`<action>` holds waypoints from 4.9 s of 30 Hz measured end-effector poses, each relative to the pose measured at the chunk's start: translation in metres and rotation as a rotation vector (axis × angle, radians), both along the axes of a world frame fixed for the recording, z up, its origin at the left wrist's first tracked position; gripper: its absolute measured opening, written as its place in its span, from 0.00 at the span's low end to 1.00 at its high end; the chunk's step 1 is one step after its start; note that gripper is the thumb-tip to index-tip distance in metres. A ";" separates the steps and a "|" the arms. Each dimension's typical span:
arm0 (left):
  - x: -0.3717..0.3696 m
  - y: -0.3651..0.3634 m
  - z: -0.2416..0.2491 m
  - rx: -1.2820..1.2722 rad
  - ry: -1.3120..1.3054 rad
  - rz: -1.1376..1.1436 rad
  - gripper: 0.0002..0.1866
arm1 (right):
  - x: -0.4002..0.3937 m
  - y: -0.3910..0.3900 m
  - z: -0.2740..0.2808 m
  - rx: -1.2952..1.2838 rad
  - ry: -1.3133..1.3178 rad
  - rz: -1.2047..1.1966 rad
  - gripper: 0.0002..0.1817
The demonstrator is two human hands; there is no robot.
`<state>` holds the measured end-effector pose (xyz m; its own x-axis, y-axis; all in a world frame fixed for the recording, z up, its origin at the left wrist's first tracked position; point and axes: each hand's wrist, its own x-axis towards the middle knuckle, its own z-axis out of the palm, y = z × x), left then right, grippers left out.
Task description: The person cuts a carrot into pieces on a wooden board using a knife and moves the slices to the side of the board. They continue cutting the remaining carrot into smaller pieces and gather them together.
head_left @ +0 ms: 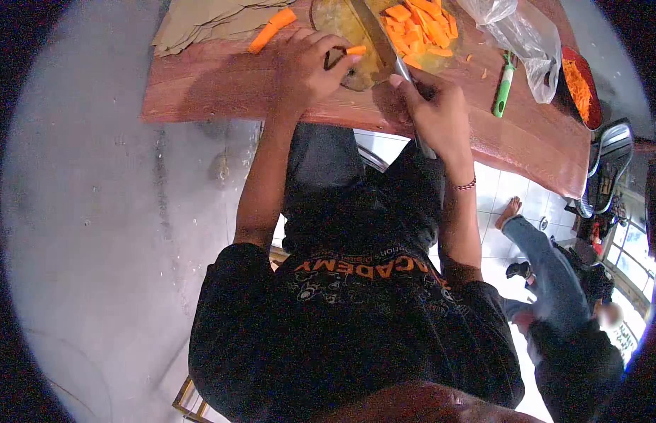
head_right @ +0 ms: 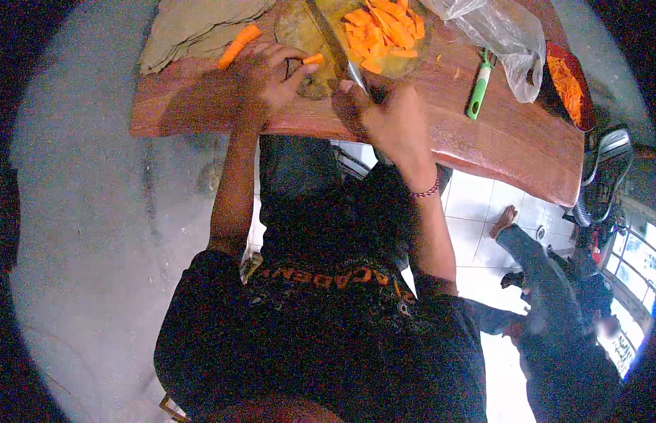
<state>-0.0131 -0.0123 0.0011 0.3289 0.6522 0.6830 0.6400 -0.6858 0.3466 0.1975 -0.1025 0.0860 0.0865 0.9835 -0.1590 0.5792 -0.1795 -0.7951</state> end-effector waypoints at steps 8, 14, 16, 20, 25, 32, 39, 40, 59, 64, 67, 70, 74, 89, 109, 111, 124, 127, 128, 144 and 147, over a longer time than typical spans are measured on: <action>0.000 0.002 -0.004 0.037 -0.055 -0.037 0.09 | -0.002 -0.004 -0.003 -0.001 0.041 -0.017 0.20; 0.016 0.003 0.018 -0.043 0.181 0.032 0.11 | 0.011 -0.010 -0.007 0.147 0.057 -0.113 0.18; 0.026 0.015 0.014 0.023 0.130 0.039 0.12 | 0.018 -0.011 -0.011 0.290 0.030 -0.133 0.18; 0.039 0.052 0.022 -0.172 0.150 -0.038 0.15 | 0.030 -0.022 -0.003 0.207 0.240 -0.284 0.18; 0.047 0.081 0.041 0.056 0.355 -0.131 0.22 | 0.030 -0.033 0.001 0.145 0.298 -0.346 0.19; 0.050 0.100 0.013 -0.433 0.046 -0.189 0.18 | 0.038 -0.034 -0.014 0.140 0.274 -0.289 0.21; -0.016 0.053 0.050 -0.451 -0.322 0.040 0.16 | 0.027 -0.037 0.005 -0.126 0.389 -0.055 0.18; -0.021 0.046 0.048 -0.538 -0.372 0.111 0.17 | 0.023 -0.034 0.008 -0.123 0.388 -0.060 0.18; 0.022 0.015 0.012 -0.333 0.089 0.351 0.15 | 0.015 -0.003 0.011 0.017 0.009 -0.063 0.19; 0.005 0.015 0.021 -0.015 0.166 0.063 0.20 | 0.006 -0.009 0.013 -0.004 -0.002 -0.065 0.19; 0.005 0.022 0.016 -0.208 0.079 0.022 0.19 | 0.004 -0.010 0.004 0.043 0.012 -0.053 0.19; 0.007 0.023 0.009 -0.233 0.024 0.024 0.17 | 0.001 -0.009 0.008 0.091 -0.012 -0.063 0.21; 0.008 0.023 0.005 -0.237 0.041 0.057 0.16 | 0.001 -0.005 0.012 -0.049 -0.064 -0.007 0.22; 0.006 0.025 0.009 -0.096 0.044 -0.061 0.09 | -0.021 0.001 0.003 0.179 -0.278 0.068 0.17; 0.011 0.019 -0.001 -0.177 -0.122 -0.062 0.12 | -0.014 0.011 0.020 0.046 -0.088 -0.012 0.18; 0.011 0.020 -0.002 -0.176 -0.124 -0.069 0.12 | -0.014 0.011 0.018 0.078 -0.050 -0.014 0.17; 0.008 0.021 0.002 -0.119 -0.015 -0.082 0.13 | -0.030 0.019 0.004 0.152 -0.203 0.015 0.16; 0.009 0.021 0.001 -0.109 -0.071 -0.080 0.13 | -0.033 0.024 0.002 0.101 -0.215 -0.028 0.17; 0.009 0.021 0.001 -0.112 -0.071 -0.082 0.13 | -0.030 0.030 -0.008 0.159 -0.208 -0.035 0.17; 0.008 0.018 0.007 -0.198 -0.099 -0.065 0.12 | -0.017 0.019 0.017 0.016 -0.057 -0.025 0.19; 0.008 0.018 0.004 -0.189 -0.094 -0.062 0.12 | -0.019 0.018 0.016 0.086 -0.105 0.000 0.18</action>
